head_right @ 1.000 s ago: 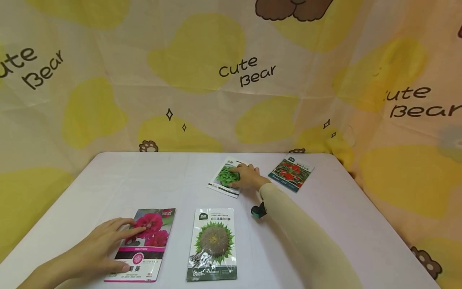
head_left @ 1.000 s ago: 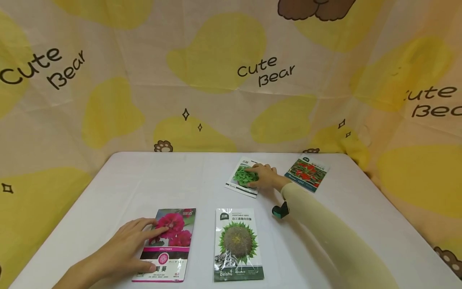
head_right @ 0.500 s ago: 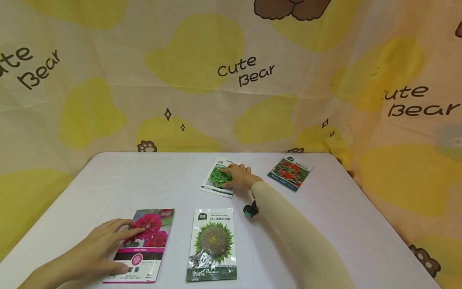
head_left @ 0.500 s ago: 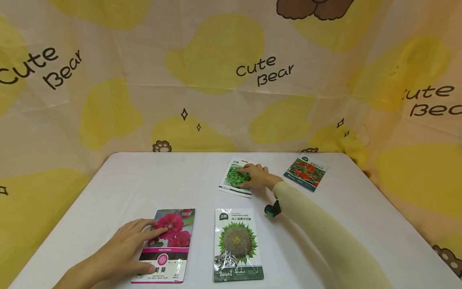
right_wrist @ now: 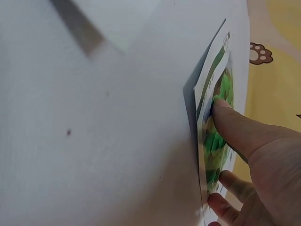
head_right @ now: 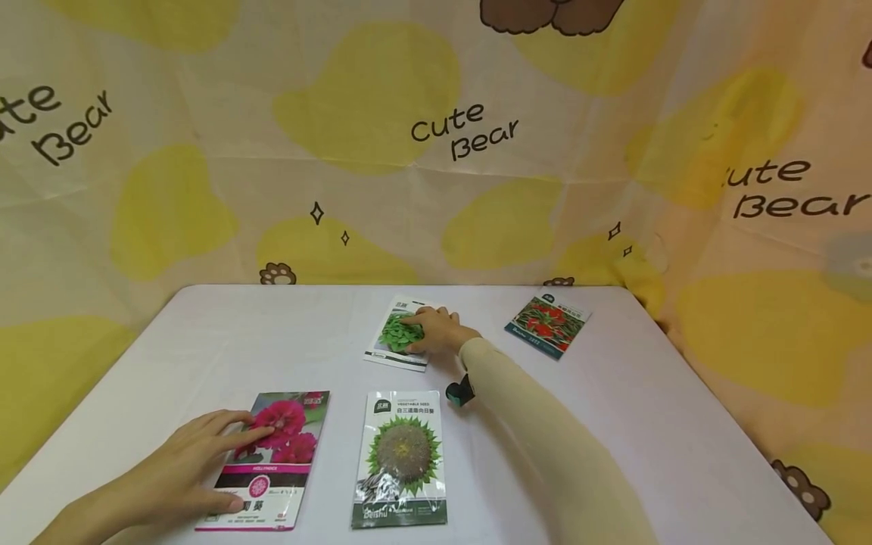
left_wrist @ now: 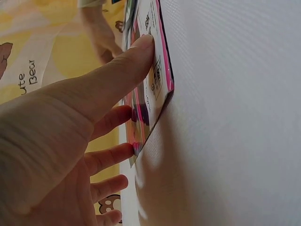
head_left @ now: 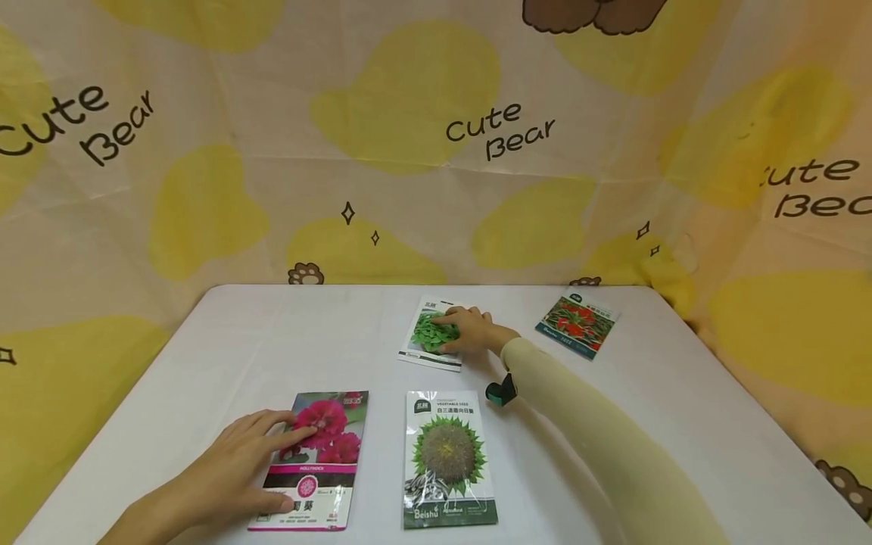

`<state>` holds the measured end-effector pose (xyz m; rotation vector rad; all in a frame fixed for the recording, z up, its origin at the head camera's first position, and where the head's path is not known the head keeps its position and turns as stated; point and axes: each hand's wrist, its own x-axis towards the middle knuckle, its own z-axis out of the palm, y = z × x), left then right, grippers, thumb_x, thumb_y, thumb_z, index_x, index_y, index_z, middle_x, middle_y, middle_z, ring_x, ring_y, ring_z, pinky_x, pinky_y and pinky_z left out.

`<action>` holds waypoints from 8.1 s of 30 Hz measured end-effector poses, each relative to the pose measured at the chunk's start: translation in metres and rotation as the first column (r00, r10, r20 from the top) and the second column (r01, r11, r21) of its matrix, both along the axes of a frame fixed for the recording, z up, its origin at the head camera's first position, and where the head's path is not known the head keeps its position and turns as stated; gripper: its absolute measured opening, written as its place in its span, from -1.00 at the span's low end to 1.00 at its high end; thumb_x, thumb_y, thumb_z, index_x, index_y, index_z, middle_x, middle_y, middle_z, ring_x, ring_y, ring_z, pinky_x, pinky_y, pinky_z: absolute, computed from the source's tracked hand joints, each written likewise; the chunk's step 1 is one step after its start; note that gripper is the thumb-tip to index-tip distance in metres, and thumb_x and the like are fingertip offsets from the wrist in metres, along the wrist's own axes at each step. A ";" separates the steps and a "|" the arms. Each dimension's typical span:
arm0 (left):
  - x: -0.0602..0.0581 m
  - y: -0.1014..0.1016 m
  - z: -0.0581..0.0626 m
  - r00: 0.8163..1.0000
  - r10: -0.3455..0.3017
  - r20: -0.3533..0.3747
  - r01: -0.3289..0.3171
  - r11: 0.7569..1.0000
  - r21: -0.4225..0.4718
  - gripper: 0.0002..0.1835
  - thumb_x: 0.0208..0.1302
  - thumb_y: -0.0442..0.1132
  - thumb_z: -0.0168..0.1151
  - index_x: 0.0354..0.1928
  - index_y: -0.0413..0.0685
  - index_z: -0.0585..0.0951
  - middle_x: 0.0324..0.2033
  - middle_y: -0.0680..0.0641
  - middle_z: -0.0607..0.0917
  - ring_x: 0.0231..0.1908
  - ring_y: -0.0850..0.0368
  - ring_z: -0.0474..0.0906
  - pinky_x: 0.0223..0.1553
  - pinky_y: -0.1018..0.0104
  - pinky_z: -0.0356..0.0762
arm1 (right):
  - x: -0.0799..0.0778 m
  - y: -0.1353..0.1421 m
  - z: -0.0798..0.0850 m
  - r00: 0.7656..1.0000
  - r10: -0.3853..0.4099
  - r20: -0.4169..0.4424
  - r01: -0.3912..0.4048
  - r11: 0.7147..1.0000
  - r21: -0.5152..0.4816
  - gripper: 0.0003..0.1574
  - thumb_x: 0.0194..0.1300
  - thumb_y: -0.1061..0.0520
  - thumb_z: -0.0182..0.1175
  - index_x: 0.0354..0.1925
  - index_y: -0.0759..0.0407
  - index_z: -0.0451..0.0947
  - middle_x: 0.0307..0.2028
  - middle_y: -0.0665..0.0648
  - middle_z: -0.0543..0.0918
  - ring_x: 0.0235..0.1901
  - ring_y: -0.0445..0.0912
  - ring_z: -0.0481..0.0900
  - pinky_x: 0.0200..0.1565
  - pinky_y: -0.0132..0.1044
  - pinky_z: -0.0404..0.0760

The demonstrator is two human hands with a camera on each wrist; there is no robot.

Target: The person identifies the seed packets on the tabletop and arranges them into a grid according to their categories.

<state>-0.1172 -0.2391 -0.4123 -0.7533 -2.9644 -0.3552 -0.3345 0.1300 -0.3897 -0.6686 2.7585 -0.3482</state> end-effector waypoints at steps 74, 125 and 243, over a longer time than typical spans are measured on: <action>-0.001 0.000 0.005 0.993 0.038 0.113 -0.037 0.999 -0.008 -0.05 -0.22 0.46 0.47 0.33 0.37 0.53 0.27 -0.06 0.51 0.26 -0.17 0.38 0.23 -0.39 0.35 | 0.007 -0.111 0.010 0.997 0.078 0.016 -0.078 0.997 0.011 -0.20 0.42 -0.13 0.23 0.52 -0.34 0.20 0.56 0.00 0.20 0.53 0.12 0.15 0.46 0.13 0.23; -0.001 0.004 0.006 0.988 0.055 0.147 -0.054 0.998 -0.013 -0.02 -0.27 0.48 0.48 0.32 0.38 0.54 0.26 -0.06 0.51 0.27 -0.18 0.36 0.24 -0.41 0.35 | 0.014 -0.144 0.010 0.998 -0.038 0.041 0.040 0.998 -0.050 -0.24 0.37 -0.17 0.28 0.46 -0.39 0.30 0.57 -0.08 0.18 0.26 0.02 0.26 0.19 -0.01 0.42; -0.001 0.004 0.003 0.976 0.082 0.201 -0.087 0.996 0.014 -0.05 -0.26 0.44 0.50 0.33 0.51 0.50 0.29 -0.05 0.48 0.29 -0.21 0.34 0.21 -0.47 0.35 | 0.010 0.085 0.033 0.996 -0.050 -0.080 0.027 0.963 -0.267 -0.28 0.47 -0.02 0.17 0.46 0.22 0.30 0.48 0.40 0.25 0.52 0.37 0.07 0.49 0.36 0.05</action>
